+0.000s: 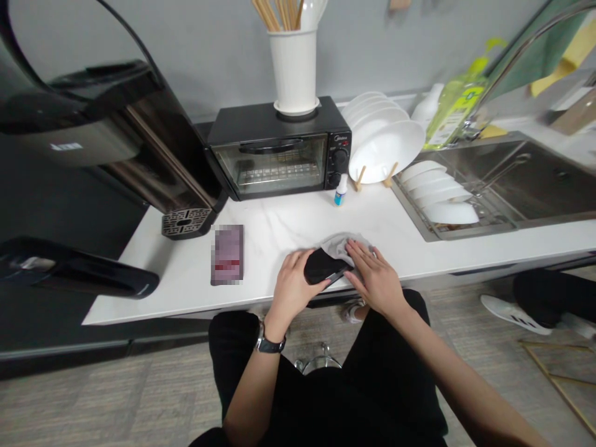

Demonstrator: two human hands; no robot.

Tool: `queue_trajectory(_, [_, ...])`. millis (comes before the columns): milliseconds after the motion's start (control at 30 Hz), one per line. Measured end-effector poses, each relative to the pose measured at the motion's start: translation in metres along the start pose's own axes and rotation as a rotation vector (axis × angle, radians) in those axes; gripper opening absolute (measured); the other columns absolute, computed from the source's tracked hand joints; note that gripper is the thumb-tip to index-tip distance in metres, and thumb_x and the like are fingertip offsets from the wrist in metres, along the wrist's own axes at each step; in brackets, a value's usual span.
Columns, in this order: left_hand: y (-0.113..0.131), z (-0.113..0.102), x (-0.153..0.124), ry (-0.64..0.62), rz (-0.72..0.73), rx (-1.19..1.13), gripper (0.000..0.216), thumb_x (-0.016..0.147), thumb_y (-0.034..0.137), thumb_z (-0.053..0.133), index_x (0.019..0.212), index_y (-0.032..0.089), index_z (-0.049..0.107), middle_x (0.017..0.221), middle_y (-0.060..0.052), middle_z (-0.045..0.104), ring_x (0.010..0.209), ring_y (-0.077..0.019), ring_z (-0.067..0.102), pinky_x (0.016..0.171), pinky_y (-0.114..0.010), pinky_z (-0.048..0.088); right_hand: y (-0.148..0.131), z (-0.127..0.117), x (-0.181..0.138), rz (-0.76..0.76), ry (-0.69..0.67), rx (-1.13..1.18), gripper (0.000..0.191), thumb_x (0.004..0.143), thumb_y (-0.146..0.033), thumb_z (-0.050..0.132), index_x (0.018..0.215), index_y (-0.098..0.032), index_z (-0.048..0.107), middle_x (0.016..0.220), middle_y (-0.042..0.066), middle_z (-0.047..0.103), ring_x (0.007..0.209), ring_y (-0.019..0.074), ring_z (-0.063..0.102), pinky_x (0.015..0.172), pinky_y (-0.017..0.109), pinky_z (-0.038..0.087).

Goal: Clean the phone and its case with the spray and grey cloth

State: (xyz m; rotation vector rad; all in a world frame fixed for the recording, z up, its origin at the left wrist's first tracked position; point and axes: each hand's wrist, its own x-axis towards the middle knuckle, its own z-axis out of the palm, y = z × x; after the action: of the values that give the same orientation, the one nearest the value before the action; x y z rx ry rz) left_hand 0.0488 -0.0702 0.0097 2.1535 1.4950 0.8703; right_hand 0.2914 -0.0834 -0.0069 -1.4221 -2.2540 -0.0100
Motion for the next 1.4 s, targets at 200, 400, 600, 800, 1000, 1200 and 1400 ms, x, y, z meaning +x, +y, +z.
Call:
queue_trajectory(200, [0.0, 0.002, -0.001, -0.001, 0.009, 0.019, 0.067, 0.081, 0.032, 0.088, 0.139, 0.022, 0.056, 0.134, -0.009, 0.066, 0.125, -0.0307, 0.061, 0.111, -0.049, 0.053, -0.021, 0.019, 0.034, 0.126, 0.057, 0.003, 0.079, 0.106, -0.062, 0.047, 0.16, -0.004, 0.045, 0.163, 0.024, 0.048, 0.153, 0.0381, 0.047, 0.126, 0.061, 0.037])
queue_trajectory(400, [-0.012, 0.011, -0.006, 0.061, -0.002, 0.1, 0.058, 0.089, 0.017, 0.069, 0.144, 0.018, 0.049, 0.128, -0.015, 0.069, 0.121, -0.0324, 0.067, 0.105, -0.052, 0.057, -0.083, 0.027, 0.035, -0.054, -0.048, 0.154, 0.078, 0.106, -0.059, 0.046, 0.157, 0.0, 0.047, 0.163, 0.024, 0.047, 0.156, 0.0348, 0.043, 0.131, 0.057, 0.031])
queue_trajectory(600, [-0.012, 0.013, -0.008, 0.067, -0.109, 0.068, 0.072, 0.091, 0.015, 0.065, 0.157, 0.018, 0.035, 0.136, -0.017, 0.069, 0.125, -0.0321, 0.069, 0.106, -0.05, 0.058, -0.095, 0.014, 0.007, -0.083, -0.076, 0.225, 0.068, 0.107, -0.054, 0.049, 0.159, -0.009, 0.048, 0.16, 0.018, 0.054, 0.153, 0.0312, 0.048, 0.129, 0.058, 0.036])
queue_trajectory(800, [-0.003, 0.005, -0.006, 0.038, -0.09, 0.004, 0.096, 0.077, 0.024, 0.088, 0.158, 0.021, 0.036, 0.135, -0.013, 0.069, 0.127, -0.0328, 0.067, 0.111, -0.051, 0.054, -0.054, 0.002, -0.017, -0.019, -0.017, 0.113, 0.064, 0.109, -0.045, 0.048, 0.165, -0.015, 0.039, 0.161, 0.018, 0.053, 0.152, 0.0322, 0.049, 0.126, 0.06, 0.039])
queue_trajectory(1000, [-0.001, 0.002, -0.005, 0.018, -0.093, -0.016, 0.1, 0.079, 0.036, 0.09, 0.16, 0.023, 0.034, 0.139, -0.013, 0.068, 0.13, -0.032, 0.065, 0.113, -0.051, 0.052, -0.015, 0.002, -0.009, 0.122, 0.04, 0.025, 0.061, 0.111, -0.048, 0.042, 0.16, -0.013, 0.046, 0.161, 0.018, 0.053, 0.153, 0.0331, 0.049, 0.125, 0.061, 0.039])
queue_trajectory(1200, [-0.001, 0.0, -0.004, -0.002, -0.096, -0.038, 0.101, 0.079, 0.034, 0.09, 0.161, 0.023, 0.033, 0.14, -0.012, 0.068, 0.131, -0.0318, 0.065, 0.115, -0.052, 0.051, -0.019, 0.015, 0.03, 0.181, 0.098, 0.023, 0.075, 0.107, -0.058, 0.046, 0.159, -0.004, 0.045, 0.16, 0.025, 0.051, 0.15, 0.0383, 0.051, 0.125, 0.061, 0.039])
queue_trajectory(1400, [-0.009, 0.004, -0.008, 0.007, -0.066, -0.025, 0.086, 0.089, 0.021, 0.07, 0.164, 0.021, 0.029, 0.151, -0.016, 0.062, 0.137, -0.0317, 0.063, 0.115, -0.051, 0.052, -0.076, 0.027, 0.04, -0.024, 0.008, 0.176, 0.076, 0.106, -0.059, 0.049, 0.156, -0.003, 0.049, 0.16, 0.025, 0.051, 0.152, 0.0364, 0.049, 0.128, 0.06, 0.035])
